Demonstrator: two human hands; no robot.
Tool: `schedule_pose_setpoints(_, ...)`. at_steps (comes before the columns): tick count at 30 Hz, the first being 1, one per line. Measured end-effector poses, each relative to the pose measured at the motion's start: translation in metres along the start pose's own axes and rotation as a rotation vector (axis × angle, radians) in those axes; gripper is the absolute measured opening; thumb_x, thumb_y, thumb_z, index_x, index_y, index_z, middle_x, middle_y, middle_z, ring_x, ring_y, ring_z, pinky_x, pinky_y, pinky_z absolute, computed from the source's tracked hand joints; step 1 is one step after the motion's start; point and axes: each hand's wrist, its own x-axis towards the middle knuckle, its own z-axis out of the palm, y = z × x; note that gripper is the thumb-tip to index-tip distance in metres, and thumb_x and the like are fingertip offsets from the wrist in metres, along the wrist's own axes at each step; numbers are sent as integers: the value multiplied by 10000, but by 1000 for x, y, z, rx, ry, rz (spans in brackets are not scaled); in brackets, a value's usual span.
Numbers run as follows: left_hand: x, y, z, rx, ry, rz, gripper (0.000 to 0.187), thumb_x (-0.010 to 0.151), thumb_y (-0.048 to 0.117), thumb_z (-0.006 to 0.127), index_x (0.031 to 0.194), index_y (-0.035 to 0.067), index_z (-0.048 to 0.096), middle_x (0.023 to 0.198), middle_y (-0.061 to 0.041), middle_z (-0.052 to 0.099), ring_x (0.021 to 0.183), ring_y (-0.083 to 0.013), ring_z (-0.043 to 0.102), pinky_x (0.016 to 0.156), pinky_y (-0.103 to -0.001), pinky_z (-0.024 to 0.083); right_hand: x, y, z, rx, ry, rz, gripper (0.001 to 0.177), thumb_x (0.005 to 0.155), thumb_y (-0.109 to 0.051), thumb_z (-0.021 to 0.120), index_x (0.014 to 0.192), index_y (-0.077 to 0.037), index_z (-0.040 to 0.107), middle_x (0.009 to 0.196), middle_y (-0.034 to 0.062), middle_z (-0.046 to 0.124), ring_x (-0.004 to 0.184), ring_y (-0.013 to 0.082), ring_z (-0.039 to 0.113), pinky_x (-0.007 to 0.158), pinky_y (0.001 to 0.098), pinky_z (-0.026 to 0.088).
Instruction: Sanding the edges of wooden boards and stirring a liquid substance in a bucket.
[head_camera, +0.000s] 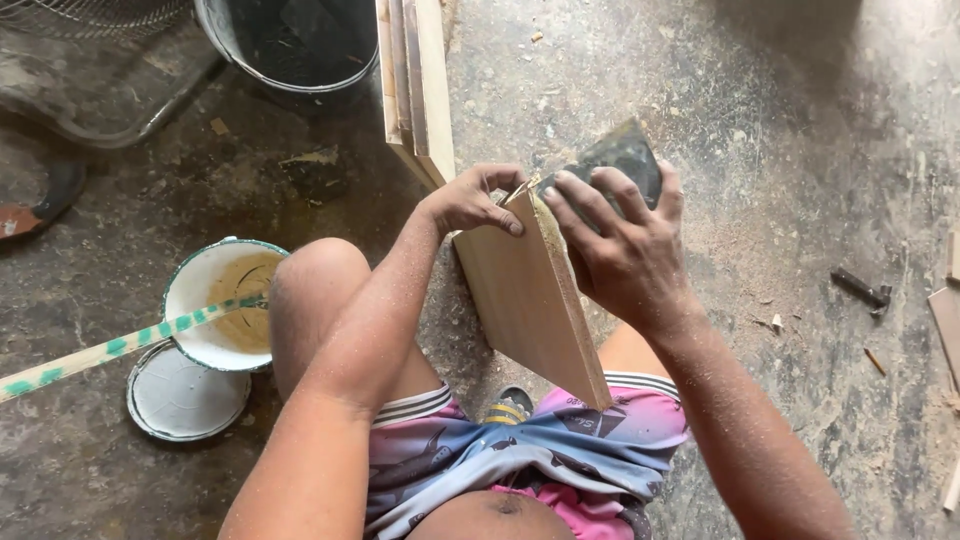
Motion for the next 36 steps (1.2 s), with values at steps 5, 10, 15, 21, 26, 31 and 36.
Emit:
schedule_pose_setpoints(5, 1, 1, 1, 6, 9, 13, 519, 604, 196, 1025, 1047, 156, 757, 957, 31, 756, 963, -95, 612, 1042, -346, 435, 7, 4, 1, -151, -30, -128, 305, 853, -103, 724, 1141, -171, 795, 1238, 49, 732, 1178, 280, 578, 1032, 683, 369)
schedule_pose_setpoints(10, 0, 12, 4, 2, 10, 14, 495, 616, 206, 1022, 1028, 160, 751, 937, 37, 747, 959, -97, 610, 1037, -335, 432, -3, -6, -15, -188, -58, -226, 341, 762, -87, 722, 1084, -166, 800, 1226, 56, 717, 1140, 292, 574, 1016, 695, 381)
schedule_pose_setpoints(15, -2, 20, 3, -111, 8, -104, 427, 596, 68, 944, 935, 115, 688, 906, 18, 701, 847, -117, 613, 838, -288, 490, -11, -7, -42, 125, -415, -55, 337, 986, -345, 630, 1320, -306, 648, 1376, -63, 667, 1202, 195, 580, 1060, 604, 427)
schedule_pose_setpoints(21, -3, 26, 5, -121, -7, -103, 430, 613, 74, 944, 945, 119, 675, 906, 22, 692, 871, -118, 621, 882, -296, 500, 30, 10, -30, 176, -348, 141, 314, 1082, -253, 495, 1275, -192, 735, 1325, -19, 729, 1173, 213, 591, 876, 434, 430)
schedule_pose_setpoints(26, -1, 26, 4, -119, -15, -104, 446, 601, 101, 948, 957, 125, 681, 943, 17, 695, 917, -127, 625, 930, -311, 485, 37, 15, -30, 113, -514, 116, 307, 1078, -369, 499, 1256, -268, 728, 1253, -83, 722, 1078, 195, 570, 869, 498, 428)
schedule_pose_setpoints(31, -1, 27, 3, -87, -27, -59, 421, 613, 112, 942, 927, 128, 663, 921, 27, 686, 895, -123, 617, 911, -312, 479, 24, 13, -44, 120, -638, 50, 301, 1068, -432, 472, 1208, -316, 712, 1191, -124, 728, 974, 135, 592, 908, 537, 476)
schedule_pose_setpoints(36, -2, 27, 3, -79, -16, -60, 412, 607, 102, 945, 924, 113, 683, 918, 6, 706, 890, -132, 635, 902, -312, 497, -16, -1, -58, 161, -676, 14, 340, 1008, -471, 514, 1293, -346, 651, 1333, -102, 679, 976, 147, 604, 854, 514, 453)
